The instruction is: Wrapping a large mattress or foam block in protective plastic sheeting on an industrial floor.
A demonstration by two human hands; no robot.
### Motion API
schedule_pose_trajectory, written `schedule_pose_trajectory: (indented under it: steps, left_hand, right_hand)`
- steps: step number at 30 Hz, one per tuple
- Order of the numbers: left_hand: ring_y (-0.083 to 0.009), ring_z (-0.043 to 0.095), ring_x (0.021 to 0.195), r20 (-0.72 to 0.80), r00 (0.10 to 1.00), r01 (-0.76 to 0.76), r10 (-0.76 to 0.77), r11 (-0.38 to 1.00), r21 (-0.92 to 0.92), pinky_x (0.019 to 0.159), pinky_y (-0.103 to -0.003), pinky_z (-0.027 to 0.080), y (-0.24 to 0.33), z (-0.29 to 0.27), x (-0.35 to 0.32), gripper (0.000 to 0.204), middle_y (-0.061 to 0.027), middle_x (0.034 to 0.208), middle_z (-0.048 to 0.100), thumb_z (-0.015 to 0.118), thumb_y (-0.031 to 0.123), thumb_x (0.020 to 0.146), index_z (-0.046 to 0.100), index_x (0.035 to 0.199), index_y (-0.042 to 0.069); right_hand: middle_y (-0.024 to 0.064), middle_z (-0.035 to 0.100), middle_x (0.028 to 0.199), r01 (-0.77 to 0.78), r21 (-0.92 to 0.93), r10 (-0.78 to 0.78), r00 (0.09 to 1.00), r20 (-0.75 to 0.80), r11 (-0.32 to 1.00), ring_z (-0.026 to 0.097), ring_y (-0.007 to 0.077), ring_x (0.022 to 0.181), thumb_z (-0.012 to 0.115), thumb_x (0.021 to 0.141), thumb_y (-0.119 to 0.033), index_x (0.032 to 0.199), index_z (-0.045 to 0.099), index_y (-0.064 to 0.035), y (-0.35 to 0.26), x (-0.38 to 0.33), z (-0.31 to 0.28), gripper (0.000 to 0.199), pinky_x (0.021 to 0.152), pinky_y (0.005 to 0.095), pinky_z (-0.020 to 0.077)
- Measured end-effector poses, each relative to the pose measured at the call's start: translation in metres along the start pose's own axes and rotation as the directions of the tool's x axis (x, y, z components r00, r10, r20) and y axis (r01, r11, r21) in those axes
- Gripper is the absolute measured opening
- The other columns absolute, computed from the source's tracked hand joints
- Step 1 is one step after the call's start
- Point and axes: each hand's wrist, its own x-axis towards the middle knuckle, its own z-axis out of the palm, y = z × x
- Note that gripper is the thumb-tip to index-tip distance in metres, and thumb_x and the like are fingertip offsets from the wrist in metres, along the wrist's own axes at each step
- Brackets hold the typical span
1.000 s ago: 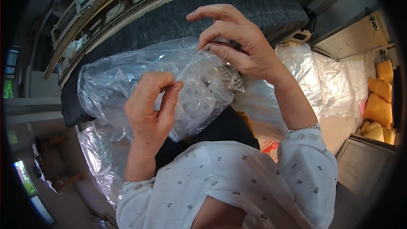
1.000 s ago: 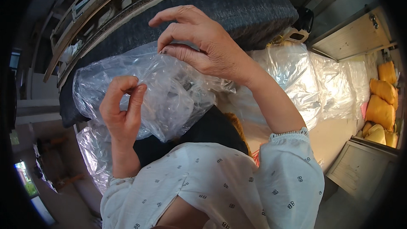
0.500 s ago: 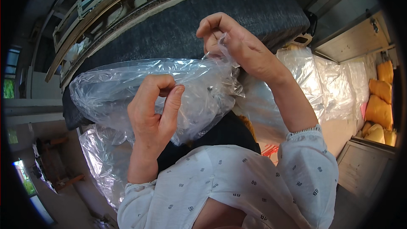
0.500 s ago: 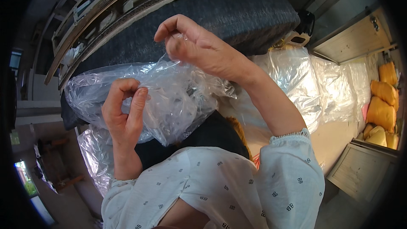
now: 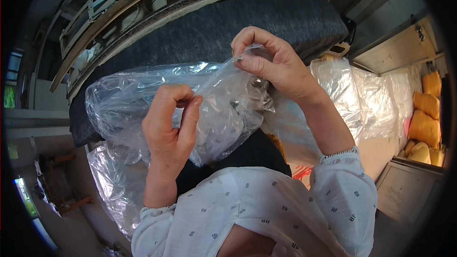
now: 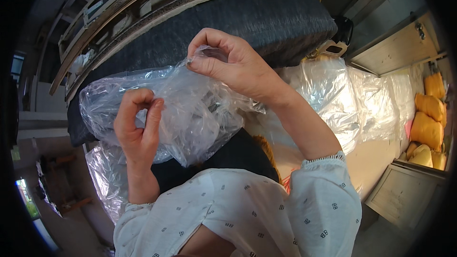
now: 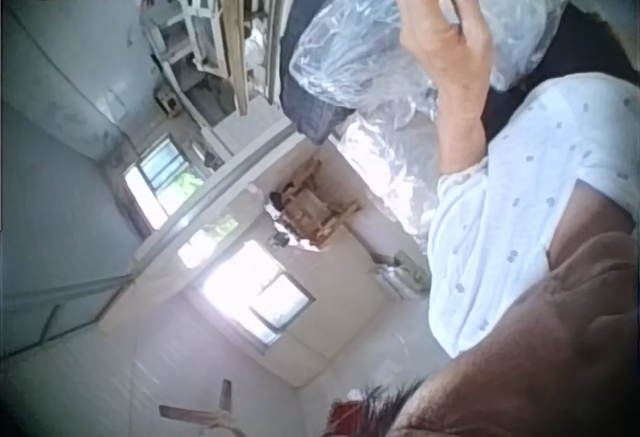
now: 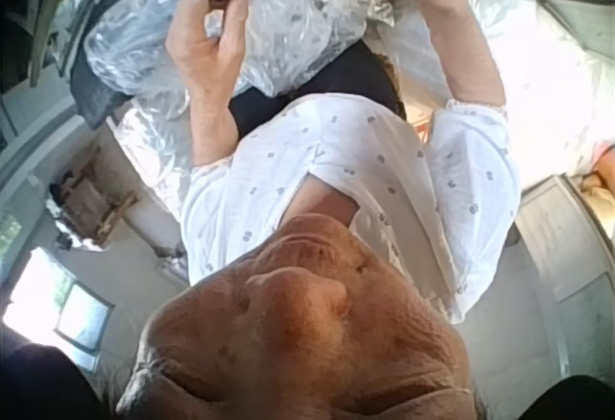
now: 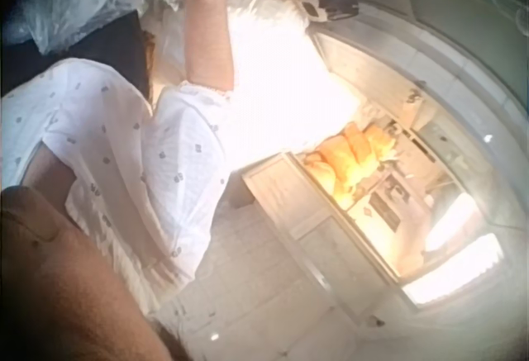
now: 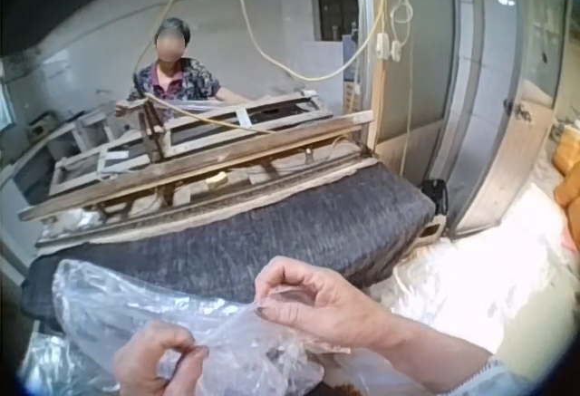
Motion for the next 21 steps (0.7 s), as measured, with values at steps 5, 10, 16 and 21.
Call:
schedule_pose_trajectory:
  steps: [5, 10, 16, 21]
  left_hand:
    - [-0.0137, 0.051, 0.069, 0.037, 0.990, 0.129, -0.138, 0.975, 0.183, 0.064, -0.024, 0.042, 0.005, -0.002, 0.017, 0.011, -0.0065, 0.079, 0.050, 0.059, -0.003, 0.080, 0.056, 0.090, -0.001]
    - [-0.0322, 0.055, 0.080, 0.035, 0.995, -0.098, 0.092, 0.880, 0.464, 0.066, -0.039, 0.042, -0.055, 0.002, 0.076, 0.006, -0.0129, 0.088, 0.054, 0.053, 0.007, 0.084, 0.056, 0.086, 0.002]
    - [-0.0360, 0.055, 0.082, -0.152, 0.988, 0.045, -0.017, 0.982, 0.182, 0.069, -0.040, 0.042, -0.176, 0.028, 0.122, 0.020, -0.0154, 0.085, 0.056, 0.049, 0.019, 0.088, 0.057, 0.086, 0.001]
    - [-0.0378, 0.055, 0.082, -0.238, 0.963, 0.179, -0.124, 0.959, 0.222, 0.070, -0.041, 0.043, -0.198, 0.031, 0.149, 0.026, -0.0166, 0.087, 0.058, 0.050, 0.027, 0.088, 0.058, 0.086, 0.002]
  right_hand:
    - [-0.0012, 0.054, 0.081, 0.056, 0.202, -0.017, 0.981, -0.192, 0.978, 0.051, 0.0064, 0.074, 0.056, 0.089, -0.011, 0.092, 0.053, -0.0071, 0.009, 0.020, 0.016, 0.006, 0.068, 0.0219, 0.0435]
    - [0.0015, 0.055, 0.072, 0.192, -0.344, -0.353, 0.788, -0.504, 0.919, 0.050, 0.0079, 0.064, 0.055, 0.089, -0.008, 0.092, 0.052, -0.0037, 0.062, 0.092, -0.021, 0.006, 0.059, 0.0247, 0.0423]
    - [0.0103, 0.063, 0.075, 0.010, -0.518, -0.387, 0.676, -0.627, 0.855, 0.060, 0.0172, 0.071, 0.063, 0.081, -0.013, 0.084, 0.059, -0.0006, 0.122, 0.155, -0.045, 0.013, 0.063, 0.0294, 0.0451]
    - [0.0137, 0.062, 0.079, -0.119, -0.700, -0.510, 0.601, -0.615, 0.705, 0.060, 0.0309, 0.075, 0.065, 0.076, -0.020, 0.080, 0.064, -0.0019, 0.128, 0.183, -0.052, 0.018, 0.068, 0.0373, 0.0459]
